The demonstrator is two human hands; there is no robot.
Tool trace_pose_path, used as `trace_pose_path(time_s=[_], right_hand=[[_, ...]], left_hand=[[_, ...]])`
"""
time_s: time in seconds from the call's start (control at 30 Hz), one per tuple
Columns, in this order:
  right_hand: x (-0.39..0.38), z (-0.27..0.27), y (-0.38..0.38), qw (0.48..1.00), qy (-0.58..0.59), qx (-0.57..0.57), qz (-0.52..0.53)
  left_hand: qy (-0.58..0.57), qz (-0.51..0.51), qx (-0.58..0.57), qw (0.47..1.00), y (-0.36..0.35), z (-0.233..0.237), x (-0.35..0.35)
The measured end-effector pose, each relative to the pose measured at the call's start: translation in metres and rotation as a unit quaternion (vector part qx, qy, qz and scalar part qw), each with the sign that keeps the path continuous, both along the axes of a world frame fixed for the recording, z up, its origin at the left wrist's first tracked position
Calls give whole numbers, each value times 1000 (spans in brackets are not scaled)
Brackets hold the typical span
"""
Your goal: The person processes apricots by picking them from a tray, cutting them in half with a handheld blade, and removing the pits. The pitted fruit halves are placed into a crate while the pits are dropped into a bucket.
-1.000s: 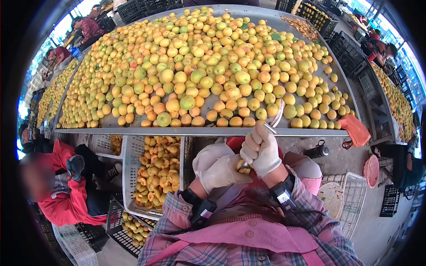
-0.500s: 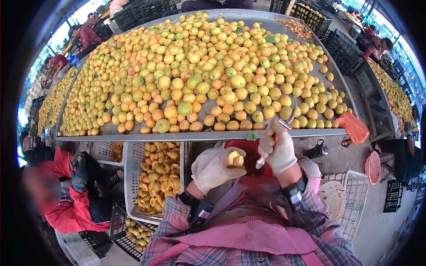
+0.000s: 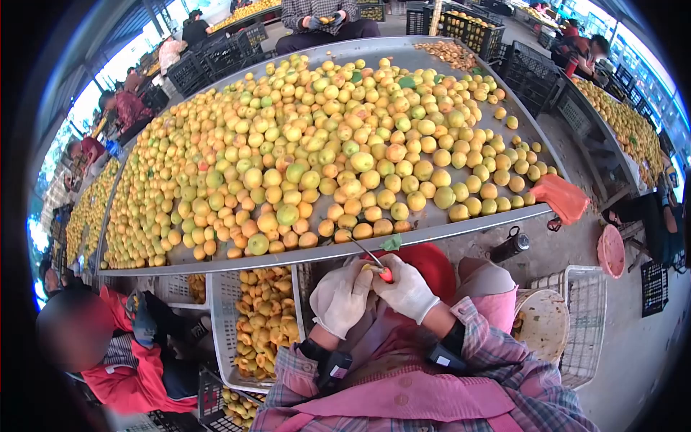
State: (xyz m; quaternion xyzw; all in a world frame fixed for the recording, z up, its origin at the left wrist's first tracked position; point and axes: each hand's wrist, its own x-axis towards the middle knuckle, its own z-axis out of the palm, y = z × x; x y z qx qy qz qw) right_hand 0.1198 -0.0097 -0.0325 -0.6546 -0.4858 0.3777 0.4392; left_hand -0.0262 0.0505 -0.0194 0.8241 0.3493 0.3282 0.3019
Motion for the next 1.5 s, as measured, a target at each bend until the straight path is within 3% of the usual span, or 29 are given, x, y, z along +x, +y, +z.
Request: trace_pose_path(time_s=[0.03,0.1,0.17,0.27,0.4,0.5,0.57,0.63,0.8,0.9,0.93,0.97,1.03,1.1,1.17,1.23,1.3,1.33,1.4,1.5], right_hand=[[1,0,0,998,-55,23,10],[6,9,-2,1000,1,-10,19],[10,24,-4,969,207,-132,30],[18,17,-9,952,266,-148,34],[19,24,-15,944,300,-135,38],[24,22,-20,941,312,-122,35],[29,21,-23,934,336,-117,26],[27,14,-24,921,369,-127,0],[25,13,-28,900,418,-117,-29],[29,5,-28,827,538,-159,-20],[35,-2,-29,747,640,-180,11],[38,-7,-29,746,641,-180,10],[42,-9,-30,681,717,-128,72],[54,18,-38,805,577,-134,12],[65,36,-37,903,377,-207,-10],[80,32,-36,933,259,-249,13],[89,36,-39,948,244,-200,-32],[99,30,-38,944,266,-190,-41],[112,37,-29,946,259,-165,-103],[137,35,-4,953,218,-104,-181]], left_hand=[[1,-5,4,1000,0,-1,0],[66,-11,-57,996,1,-4,-3],[67,-26,-46,996,0,-2,-2],[60,-32,-38,997,-6,5,6],[109,12,-18,994,-10,-1,7],[99,-2,39,994,-10,-3,11],[102,-32,-3,994,-13,4,14],[34,-62,73,995,-20,6,21],[17,-72,-9,997,-28,13,24],[44,-97,-42,993,-23,11,21],[36,-111,-6,993,-21,9,21],[29,-123,30,992,-18,6,20],[-11,-128,6,992,-9,-9,9],[-51,-131,-19,990,-8,-8,-7],[-42,-7,-187,981,-14,17,-29],[-106,93,-307,941,-9,16,-60],[-43,169,-180,968,-2,6,-89],[-44,170,-180,968,4,-7,-113],[186,212,-170,944,15,-47,-166],[164,301,-168,924,8,-107,-206]])
